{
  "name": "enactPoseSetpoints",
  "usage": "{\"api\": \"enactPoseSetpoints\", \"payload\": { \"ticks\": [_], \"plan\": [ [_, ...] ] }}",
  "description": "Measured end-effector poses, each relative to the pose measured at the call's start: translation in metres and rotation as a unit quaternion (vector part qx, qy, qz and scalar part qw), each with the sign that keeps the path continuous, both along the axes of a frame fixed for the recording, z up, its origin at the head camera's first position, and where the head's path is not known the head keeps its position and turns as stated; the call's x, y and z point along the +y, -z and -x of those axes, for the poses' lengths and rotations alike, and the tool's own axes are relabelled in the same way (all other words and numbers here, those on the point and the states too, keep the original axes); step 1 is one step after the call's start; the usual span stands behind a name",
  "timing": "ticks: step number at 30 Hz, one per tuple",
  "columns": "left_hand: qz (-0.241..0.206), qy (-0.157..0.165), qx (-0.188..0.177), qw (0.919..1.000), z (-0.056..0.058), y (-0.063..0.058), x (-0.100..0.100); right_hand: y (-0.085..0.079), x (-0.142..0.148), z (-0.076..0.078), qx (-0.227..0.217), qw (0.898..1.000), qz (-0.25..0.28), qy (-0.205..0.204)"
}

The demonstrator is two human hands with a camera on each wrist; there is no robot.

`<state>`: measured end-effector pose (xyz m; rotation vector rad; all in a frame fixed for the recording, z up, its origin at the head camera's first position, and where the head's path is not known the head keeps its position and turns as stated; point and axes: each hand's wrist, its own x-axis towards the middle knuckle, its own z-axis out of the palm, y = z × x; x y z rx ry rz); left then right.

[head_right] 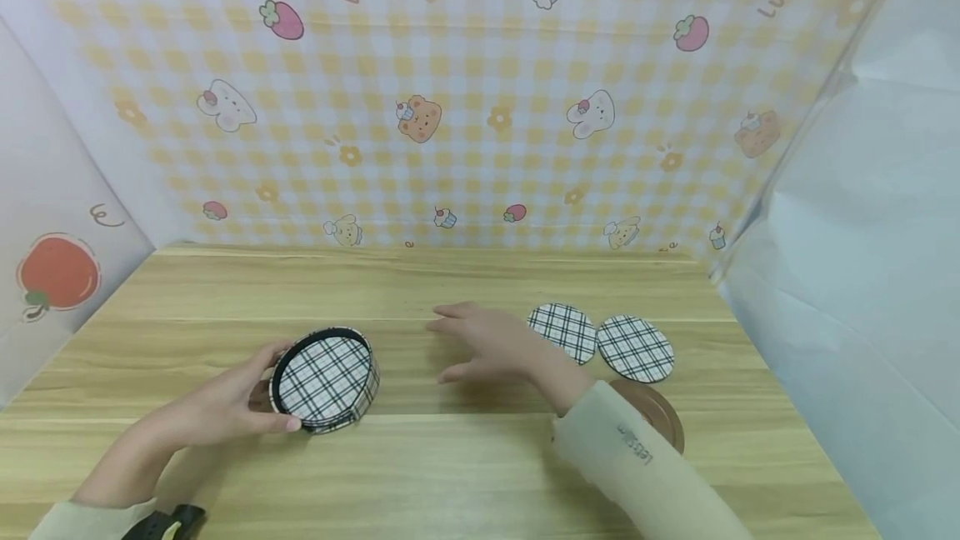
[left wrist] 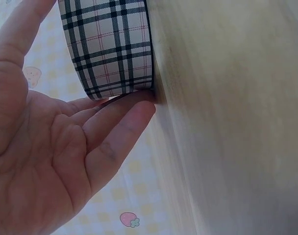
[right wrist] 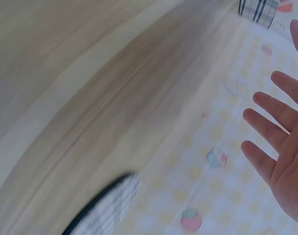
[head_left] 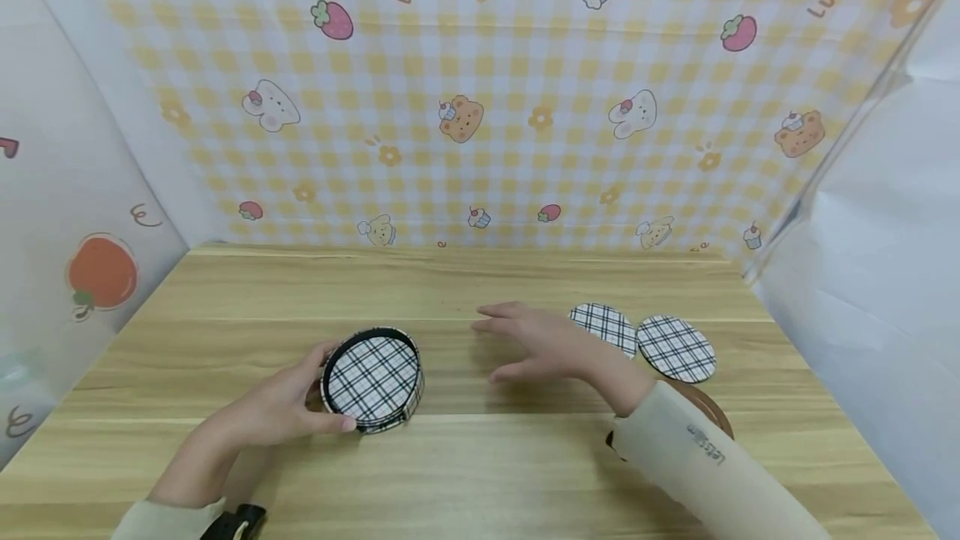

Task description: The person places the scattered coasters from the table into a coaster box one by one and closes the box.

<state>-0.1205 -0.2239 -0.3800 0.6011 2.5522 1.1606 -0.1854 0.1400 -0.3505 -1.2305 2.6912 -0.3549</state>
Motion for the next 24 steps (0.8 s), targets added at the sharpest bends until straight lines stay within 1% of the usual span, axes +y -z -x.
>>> {"api": "enactPoseSetpoints", "payload": {
  "ticks": [9, 12, 16, 20, 24],
  "plan": [
    [0.008, -0.007, -0.008, 0.9999, -0.001, -0.002, 0.001, -0.003, 0.054, 0.0, 0.015, 0.999, 0.005, 0.051],
    [0.01, -0.007, -0.011, 0.9999, -0.001, -0.002, 0.001, -0.003, 0.072, 0.0, 0.003, 0.997, 0.008, 0.071],
    [0.008, -0.006, -0.017, 0.9998, 0.0, -0.001, 0.001, 0.002, 0.094, 0.002, -0.017, 0.995, 0.012, 0.1],
    [0.002, -0.009, -0.026, 0.9996, 0.001, 0.0, 0.001, 0.007, 0.112, 0.005, -0.029, 0.992, 0.011, 0.124],
    [-0.001, -0.008, -0.03, 0.9995, 0.0, -0.001, 0.002, 0.011, 0.126, 0.005, -0.037, 0.99, 0.006, 0.137]
  ]
}}
